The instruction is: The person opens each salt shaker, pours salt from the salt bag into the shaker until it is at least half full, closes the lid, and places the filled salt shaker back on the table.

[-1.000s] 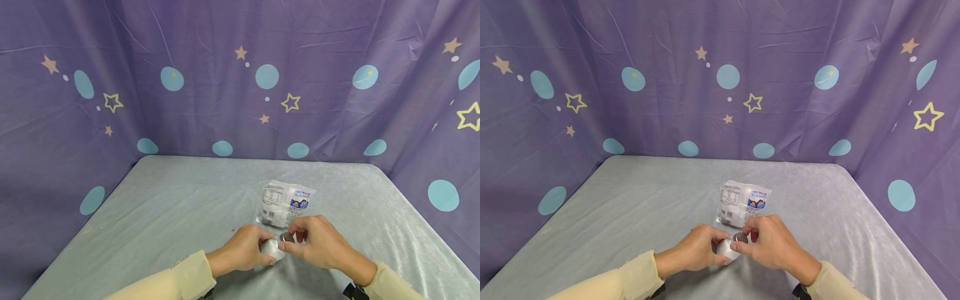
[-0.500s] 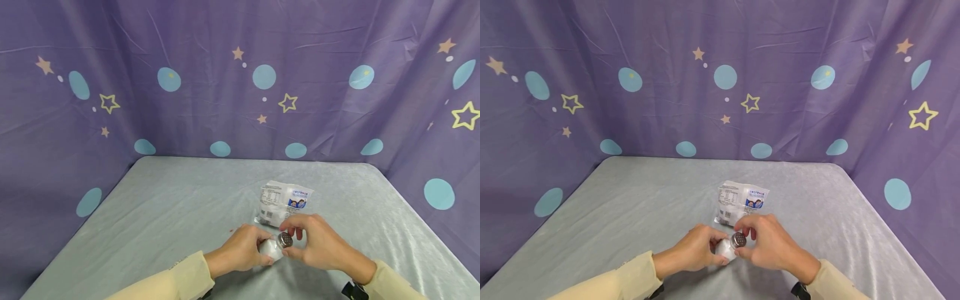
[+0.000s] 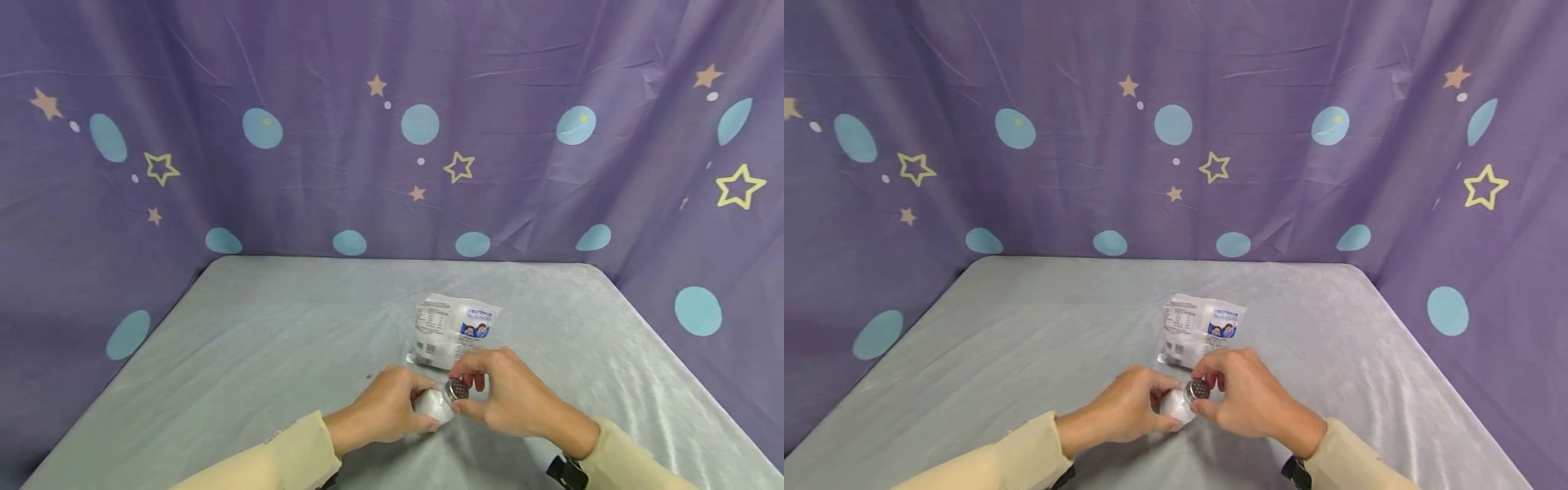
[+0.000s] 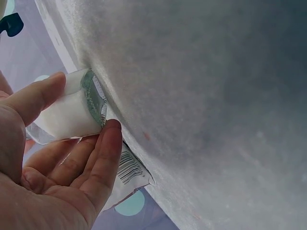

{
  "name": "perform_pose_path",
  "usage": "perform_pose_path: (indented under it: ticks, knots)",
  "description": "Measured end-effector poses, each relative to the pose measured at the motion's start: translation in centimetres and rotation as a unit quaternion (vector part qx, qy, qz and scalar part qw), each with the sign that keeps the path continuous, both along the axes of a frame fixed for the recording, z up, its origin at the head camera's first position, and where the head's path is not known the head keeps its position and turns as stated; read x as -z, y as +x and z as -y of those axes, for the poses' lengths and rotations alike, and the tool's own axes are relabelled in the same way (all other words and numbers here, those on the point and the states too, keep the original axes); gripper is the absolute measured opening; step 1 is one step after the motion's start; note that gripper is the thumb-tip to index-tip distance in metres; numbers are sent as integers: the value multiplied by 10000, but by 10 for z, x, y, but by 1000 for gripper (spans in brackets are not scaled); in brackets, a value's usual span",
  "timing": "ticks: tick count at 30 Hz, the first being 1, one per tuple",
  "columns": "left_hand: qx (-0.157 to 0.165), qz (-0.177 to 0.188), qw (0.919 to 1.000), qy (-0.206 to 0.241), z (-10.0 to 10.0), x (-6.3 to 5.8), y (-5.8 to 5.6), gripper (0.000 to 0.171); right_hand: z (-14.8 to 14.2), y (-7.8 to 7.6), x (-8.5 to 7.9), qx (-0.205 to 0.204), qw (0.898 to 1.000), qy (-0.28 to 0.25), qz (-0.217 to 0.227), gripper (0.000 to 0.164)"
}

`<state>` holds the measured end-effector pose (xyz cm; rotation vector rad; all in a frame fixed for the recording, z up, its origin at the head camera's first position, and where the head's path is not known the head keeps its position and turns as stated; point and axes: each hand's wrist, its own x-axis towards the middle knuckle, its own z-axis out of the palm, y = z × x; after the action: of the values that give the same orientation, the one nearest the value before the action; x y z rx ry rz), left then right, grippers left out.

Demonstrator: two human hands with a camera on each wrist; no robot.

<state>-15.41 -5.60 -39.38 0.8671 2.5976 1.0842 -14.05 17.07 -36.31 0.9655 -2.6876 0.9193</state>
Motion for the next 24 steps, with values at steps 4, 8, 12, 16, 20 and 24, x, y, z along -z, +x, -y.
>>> perform_pose_path:
  ticks: [4, 8, 12, 16, 20, 24]
  knots:
    - [-15, 25, 10000, 1, 1, 0, 0, 27, 1, 0, 0, 66, 9999, 36, 83, 23]
    - [-43, 6, 10000, -15, 0, 0, 0, 29, 0, 0, 0, 122, 9998, 65, 146, 20]
    - [-48, 26, 10000, -29, 1, 0, 1, 30, 2, 0, 0, 150, 9997, 76, 179, 19]
    - [-72, 88, 9999, -22, 1, 0, 1, 32, 3, 1, 0, 201, 9995, 100, 212, 19]
    - [-99, 41, 9999, -54, 0, 0, 2, 33, 1, 2, 1, 301, 9992, 132, 221, 21]
    - [-132, -124, 9997, -173, -1, -1, 2, 32, 0, 2, 1, 346, 9992, 150, 147, 22]
